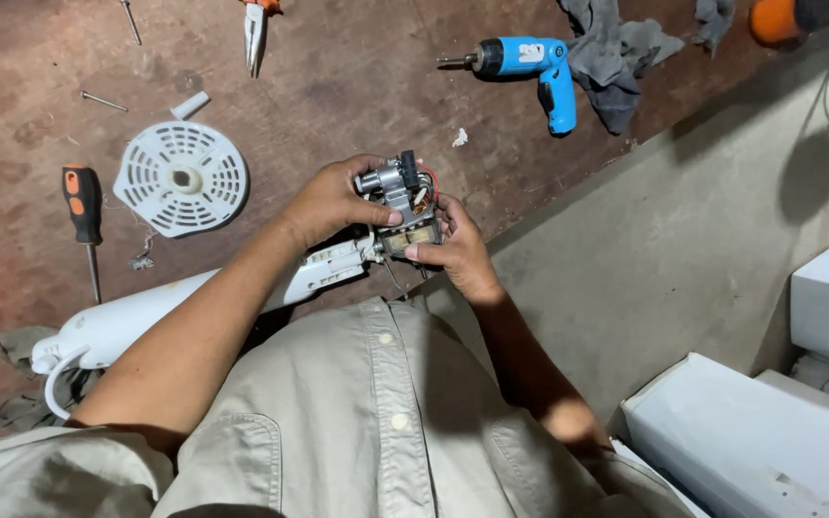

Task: Disassembling and cleaning a fan motor assembly using hand tools on a repair bench.

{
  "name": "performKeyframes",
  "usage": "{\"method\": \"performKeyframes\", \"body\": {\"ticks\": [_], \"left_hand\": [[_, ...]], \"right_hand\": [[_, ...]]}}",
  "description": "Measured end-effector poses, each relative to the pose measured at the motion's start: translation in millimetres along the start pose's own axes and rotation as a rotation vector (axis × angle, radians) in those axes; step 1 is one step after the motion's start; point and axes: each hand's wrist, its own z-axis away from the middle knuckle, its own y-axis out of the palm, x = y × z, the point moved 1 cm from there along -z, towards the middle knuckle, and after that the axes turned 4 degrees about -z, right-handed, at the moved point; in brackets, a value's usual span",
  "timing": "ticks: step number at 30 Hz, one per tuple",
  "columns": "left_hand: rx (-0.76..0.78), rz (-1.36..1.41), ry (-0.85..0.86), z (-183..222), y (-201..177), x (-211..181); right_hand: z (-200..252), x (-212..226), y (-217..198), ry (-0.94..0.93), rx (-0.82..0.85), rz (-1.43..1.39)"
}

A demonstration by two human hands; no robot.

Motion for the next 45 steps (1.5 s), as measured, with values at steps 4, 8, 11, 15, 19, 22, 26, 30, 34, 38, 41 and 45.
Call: {"method": "performKeyframes", "body": {"ticks": [4,8,11,15,19,22,26,30,34,38,41,45], "left_hand": [[-0.019,0.045,0.05,-0.3,-0.7,3.3],[-0.039,0.049,0.072,6.8,0.7,-3.4],[-0.052,0.062,0.084,0.9,4.3,5.6],[-0.076,0.119,0.072,2.1,6.9,5.1],[-0.043,0.257,0.096,3.1,6.7,10.9],[-0.024,0.316,0.1,2.8,5.4,11.3],[-0.032,0.322,0.087,2.4,2.7,2.9],[-0.049,0.302,0.031,17.1,-5.1,-35.1],[-0.05,0.377,-0.024,17.9,-9.5,-43.2],[-0.015,0.46,-0.037,15.5,-15.2,-43.1],[-0.056,0.438,-0.019,14.3,-13.6,-39.6],[-0.06,0.419,-0.011,7.5,-15.7,-29.7]], "right_hand": [[-0.1,2.8,0.6,0.004,0.008,0.034],[-2.6,-2.1,-6.0,0.041,0.018,0.011],[-1.4,0.0,-5.3,0.043,0.02,0.026],[-3.5,-4.3,-7.4,0.054,0.015,0.021],[-1.2,1.4,-3.0,0.06,0.004,0.053],[0.9,4.0,-1.0,0.06,-0.011,0.071],[5.0,16.1,6.8,0.063,-0.061,0.099],[10.7,45.4,27.2,0.062,-0.085,0.093],[9.3,49.9,32.9,0.08,-0.11,0.088],[8.7,56.8,43.4,0.093,-0.143,0.027],[11.7,63.9,51.9,0.109,-0.146,0.024],[11.5,61.8,50.4,0.132,-0.149,0.003]]}}
